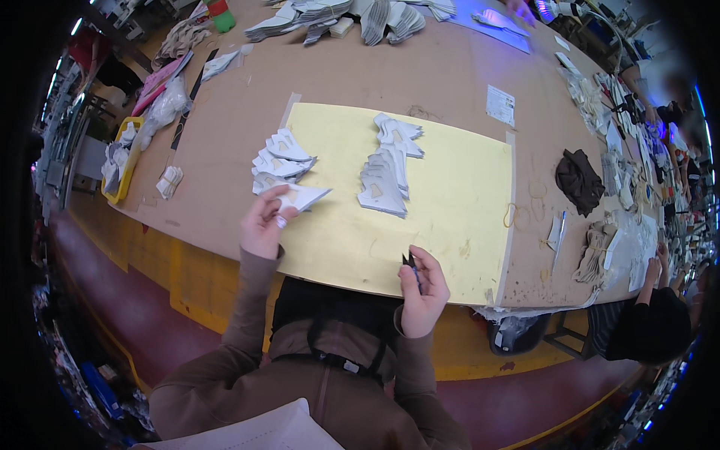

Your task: The person repeatedly picks up small white fabric pieces from a table and uses a small blade to trim their edges. Trimmed pieces are placed into a growing pile on the table. The person handles each piece individually and continues the process for the duration of the clip.

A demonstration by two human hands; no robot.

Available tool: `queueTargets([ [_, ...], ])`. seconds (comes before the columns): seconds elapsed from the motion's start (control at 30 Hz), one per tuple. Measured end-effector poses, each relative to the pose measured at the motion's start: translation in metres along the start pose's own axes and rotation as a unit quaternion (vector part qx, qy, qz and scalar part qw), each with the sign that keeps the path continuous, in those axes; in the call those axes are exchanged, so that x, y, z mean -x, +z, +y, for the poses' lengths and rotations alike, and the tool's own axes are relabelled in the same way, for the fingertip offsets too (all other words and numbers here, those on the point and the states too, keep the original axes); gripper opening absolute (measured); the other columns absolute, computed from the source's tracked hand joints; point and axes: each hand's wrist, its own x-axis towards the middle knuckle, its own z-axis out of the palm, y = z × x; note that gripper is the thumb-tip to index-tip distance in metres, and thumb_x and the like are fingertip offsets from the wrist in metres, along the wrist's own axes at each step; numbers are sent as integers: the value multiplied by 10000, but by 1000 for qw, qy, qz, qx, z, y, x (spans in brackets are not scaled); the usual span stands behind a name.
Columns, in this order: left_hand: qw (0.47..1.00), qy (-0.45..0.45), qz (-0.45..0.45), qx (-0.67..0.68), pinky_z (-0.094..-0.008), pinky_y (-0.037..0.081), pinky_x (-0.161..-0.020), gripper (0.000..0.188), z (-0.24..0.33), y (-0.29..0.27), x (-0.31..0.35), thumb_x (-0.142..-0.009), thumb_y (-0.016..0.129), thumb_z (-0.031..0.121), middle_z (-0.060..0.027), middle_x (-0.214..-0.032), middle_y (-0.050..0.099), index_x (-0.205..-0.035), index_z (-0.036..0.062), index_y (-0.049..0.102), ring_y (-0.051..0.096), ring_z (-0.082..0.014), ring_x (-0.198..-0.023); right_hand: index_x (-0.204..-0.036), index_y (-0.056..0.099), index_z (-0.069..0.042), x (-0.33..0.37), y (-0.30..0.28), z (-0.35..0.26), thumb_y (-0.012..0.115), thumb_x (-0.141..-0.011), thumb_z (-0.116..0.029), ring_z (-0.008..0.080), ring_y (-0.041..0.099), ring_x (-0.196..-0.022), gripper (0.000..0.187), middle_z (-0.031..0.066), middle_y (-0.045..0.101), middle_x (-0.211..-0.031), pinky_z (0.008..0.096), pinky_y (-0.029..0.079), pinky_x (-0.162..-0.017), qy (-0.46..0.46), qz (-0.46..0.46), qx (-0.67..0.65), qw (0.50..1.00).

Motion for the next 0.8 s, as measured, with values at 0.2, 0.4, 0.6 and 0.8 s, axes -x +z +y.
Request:
queueTargets([
  [0.2, 996, -47, 29, -75, -222, 503, -568, 387, -6, -24, -17, -915, 573, -3, -109, -839, 701, -1297, 42, 528, 635, -88, -658, -1194, 571, 61, 1, -23, 3, 616, -878, 25, 37, 523, -773, 321, 36, 622, -949, 167, 417, -694, 9, -1, -8, 1000],
  [0.4, 983, 0, 31, -182, -246, 489, -566, 534, 4, -15, -28, -909, 589, 25, -88, -728, 658, -1405, 95, 407, 622, -109, -608, -1162, 602, 60, 4, -22, 5, 646, -856, 26, 52, 551, -808, 311, 46, 642, -974, 180, 433, -731, 26, -26, 23, 999],
  [0.6, 950, -79, 98, -285, -262, 460, -545, 534, 14, -13, -27, -908, 618, 77, -14, -572, 531, -1397, 86, 405, 581, -98, -548, -1150, 611, 61, 5, -24, 1, 644, -850, 35, 67, 568, -826, 303, 61, 654, -980, 186, 438, -754, 0, -32, 67, 997],
  [0.8, 990, -14, 78, -116, -242, 476, -607, 440, 26, -4, -4, -908, 617, 102, -11, -643, 534, -1313, 2, 477, 549, -97, -579, -1103, 637, 51, 1, -19, -1, 664, -832, 48, 76, 587, -826, 272, 61, 669, -958, 201, 460, -739, -19, -29, 72, 997],
])
